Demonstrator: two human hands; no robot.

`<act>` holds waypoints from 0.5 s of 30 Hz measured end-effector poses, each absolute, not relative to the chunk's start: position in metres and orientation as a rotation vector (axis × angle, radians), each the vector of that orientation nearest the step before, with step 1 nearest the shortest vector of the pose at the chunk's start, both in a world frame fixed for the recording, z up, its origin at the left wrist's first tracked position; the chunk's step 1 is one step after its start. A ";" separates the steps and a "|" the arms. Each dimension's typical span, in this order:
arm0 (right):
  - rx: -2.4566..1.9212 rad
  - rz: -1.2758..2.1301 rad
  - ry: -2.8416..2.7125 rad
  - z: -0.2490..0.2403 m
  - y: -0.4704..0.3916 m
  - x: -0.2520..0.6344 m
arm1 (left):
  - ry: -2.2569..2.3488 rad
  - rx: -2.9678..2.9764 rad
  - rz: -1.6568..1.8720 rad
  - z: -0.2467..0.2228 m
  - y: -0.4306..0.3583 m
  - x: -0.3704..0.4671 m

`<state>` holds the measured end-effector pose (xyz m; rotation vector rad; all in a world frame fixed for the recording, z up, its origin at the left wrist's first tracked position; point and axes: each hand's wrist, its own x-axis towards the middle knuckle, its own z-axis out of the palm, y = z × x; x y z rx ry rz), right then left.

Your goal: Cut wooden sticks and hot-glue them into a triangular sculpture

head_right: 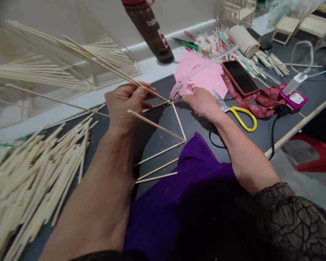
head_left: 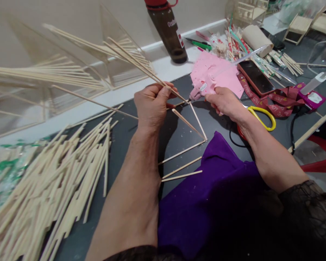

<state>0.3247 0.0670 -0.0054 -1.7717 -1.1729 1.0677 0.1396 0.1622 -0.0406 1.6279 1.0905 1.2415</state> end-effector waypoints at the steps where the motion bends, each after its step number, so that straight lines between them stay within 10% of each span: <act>1: -1.790 1.025 -1.186 -0.006 0.067 0.324 | 1.093 1.626 1.240 -0.040 0.162 0.140; 15: -1.705 1.112 -1.080 -0.002 0.062 0.323 | 1.090 1.624 1.224 -0.041 0.164 0.138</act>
